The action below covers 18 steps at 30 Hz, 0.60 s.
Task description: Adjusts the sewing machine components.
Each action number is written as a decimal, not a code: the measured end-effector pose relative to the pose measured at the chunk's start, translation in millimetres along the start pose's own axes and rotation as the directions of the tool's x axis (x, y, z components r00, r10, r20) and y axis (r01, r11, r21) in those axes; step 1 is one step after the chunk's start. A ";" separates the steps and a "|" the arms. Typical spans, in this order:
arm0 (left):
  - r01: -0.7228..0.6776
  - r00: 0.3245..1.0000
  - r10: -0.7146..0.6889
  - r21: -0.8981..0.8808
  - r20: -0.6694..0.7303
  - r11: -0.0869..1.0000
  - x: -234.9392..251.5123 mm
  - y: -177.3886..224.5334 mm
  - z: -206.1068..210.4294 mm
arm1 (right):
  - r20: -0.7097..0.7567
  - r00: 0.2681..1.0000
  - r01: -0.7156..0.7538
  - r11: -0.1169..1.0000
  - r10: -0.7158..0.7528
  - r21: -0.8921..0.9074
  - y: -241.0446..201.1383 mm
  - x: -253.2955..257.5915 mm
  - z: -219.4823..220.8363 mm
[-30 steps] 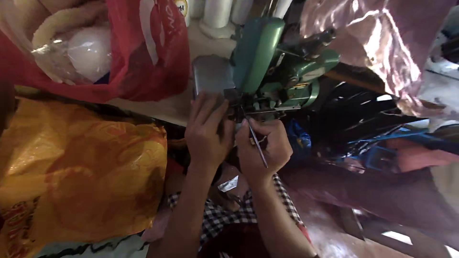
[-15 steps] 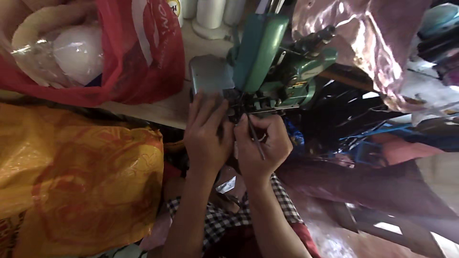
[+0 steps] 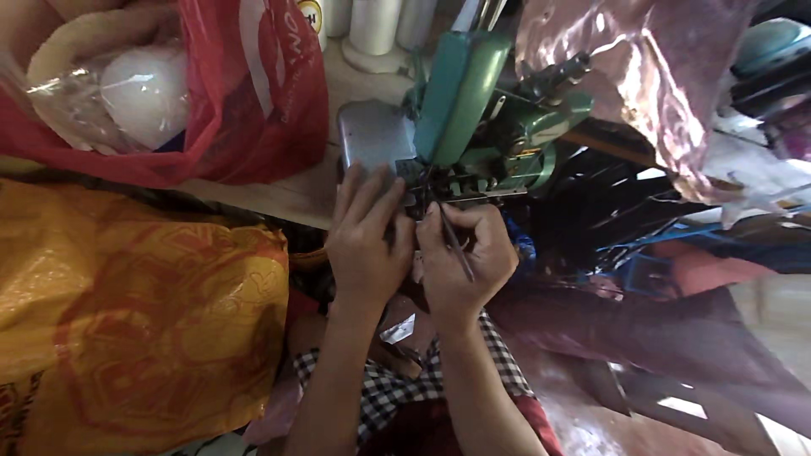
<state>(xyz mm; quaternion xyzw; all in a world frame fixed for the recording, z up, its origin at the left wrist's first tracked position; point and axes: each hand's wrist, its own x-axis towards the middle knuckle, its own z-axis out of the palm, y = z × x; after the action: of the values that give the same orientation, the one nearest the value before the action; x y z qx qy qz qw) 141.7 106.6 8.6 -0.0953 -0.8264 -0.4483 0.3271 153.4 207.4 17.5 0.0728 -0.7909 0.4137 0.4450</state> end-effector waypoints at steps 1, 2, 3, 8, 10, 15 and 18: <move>0.004 1.000 -0.004 0.005 0.004 1.000 -0.1 0.2 -0.2 | -0.002 1.000 -0.002 1.000 0.002 0.005 -0.1 0.3 0.3; 0.007 1.000 -0.007 0.007 0.006 1.000 0.0 0.3 -0.2 | -0.003 1.000 -0.003 1.000 0.003 0.007 -0.2 0.5 0.4; 0.007 1.000 -0.008 0.007 0.005 1.000 0.1 0.4 0.0 | -0.004 1.000 -0.006 1.000 0.006 0.009 -0.2 0.8 0.4; 0.008 1.000 -0.008 0.007 0.004 1.000 0.1 0.6 0.0 | 0.006 1.000 -0.024 1.000 0.024 0.005 -0.9 1.5 -0.9; 0.007 1.000 -0.007 0.005 0.005 1.000 -0.2 0.2 -0.3 | 0.006 0.999 -0.036 0.999 0.036 0.002 -2.0 1.9 -0.9; 0.002 1.000 -0.002 0.006 0.000 1.000 -0.3 0.0 0.2 | 0.009 0.999 -0.045 0.999 0.045 -0.011 -4.2 3.9 -0.9; 0.010 1.000 -0.010 0.006 0.001 1.000 -0.2 0.4 -0.1 | 0.007 0.999 -0.052 0.998 0.052 -0.018 -5.6 4.7 -0.8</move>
<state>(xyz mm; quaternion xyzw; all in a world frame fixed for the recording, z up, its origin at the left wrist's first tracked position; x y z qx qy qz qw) 142.1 106.8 8.8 -0.0902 -0.8285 -0.4473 0.3246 153.8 205.5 24.6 0.0498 -0.7979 0.4180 0.4315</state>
